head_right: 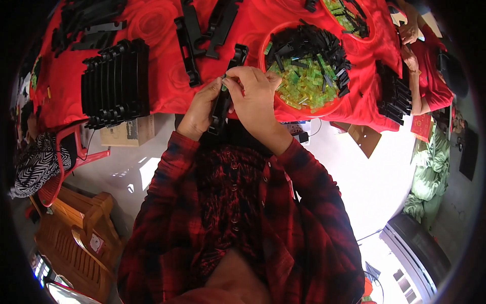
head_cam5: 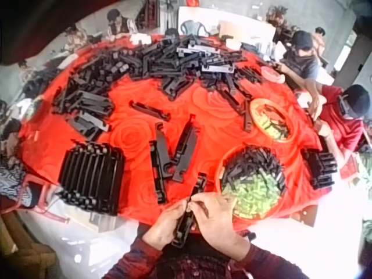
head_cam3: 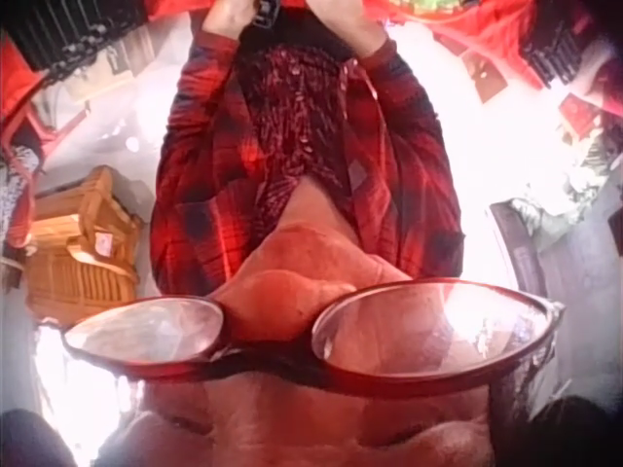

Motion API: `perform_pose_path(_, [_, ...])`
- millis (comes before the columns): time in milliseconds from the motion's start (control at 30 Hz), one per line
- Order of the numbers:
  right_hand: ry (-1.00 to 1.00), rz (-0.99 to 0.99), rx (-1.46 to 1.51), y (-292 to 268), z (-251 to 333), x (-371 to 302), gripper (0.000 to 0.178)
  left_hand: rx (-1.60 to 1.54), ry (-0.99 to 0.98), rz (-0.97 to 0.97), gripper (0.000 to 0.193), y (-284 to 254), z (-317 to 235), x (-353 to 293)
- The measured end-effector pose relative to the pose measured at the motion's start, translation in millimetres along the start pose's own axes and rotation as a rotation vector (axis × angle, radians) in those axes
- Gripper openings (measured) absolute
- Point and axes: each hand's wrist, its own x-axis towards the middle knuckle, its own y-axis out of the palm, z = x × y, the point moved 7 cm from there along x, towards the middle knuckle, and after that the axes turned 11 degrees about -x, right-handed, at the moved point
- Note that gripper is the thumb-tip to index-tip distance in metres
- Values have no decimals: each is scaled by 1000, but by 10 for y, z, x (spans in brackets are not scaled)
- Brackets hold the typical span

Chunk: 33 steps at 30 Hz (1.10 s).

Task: The person assembles black plastic components by hand, inserting smaller green plastic bits and metal pins into them.

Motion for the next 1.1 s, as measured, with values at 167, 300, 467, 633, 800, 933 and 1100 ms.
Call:
perform_pose_path(167, [-67, -90, -103, -49, 87, -13, 13, -15, 13, -39, 31, -8, -3, 12])
perform_pose_path(300, [-38, -83, -97, 0, 28, -46, 11, -5, 8, -45, 31, -52, 7, 22])
perform_pose_path(467, [-98, -76, -127, 16, 59, -46, 10, -20, 15, -38, 28, 6, -42, -19])
perform_pose_path(633, [-264, -10, -336, -36, 250, -22, 7, -25, 61, -104, 30, 8, -57, -20])
perform_pose_path(800, [-124, 34, -216, 16, 122, -27, 8, -86, 35, -28, 23, -32, -30, -11])
perform_pose_path(933, [-158, 47, -231, 3, 152, -18, 11, -154, 20, 153, 23, 12, -27, 6])
perform_pose_path(1100, [-141, 34, -213, 18, 142, -14, 20, -88, 82, -36, 26, 74, -53, 0])
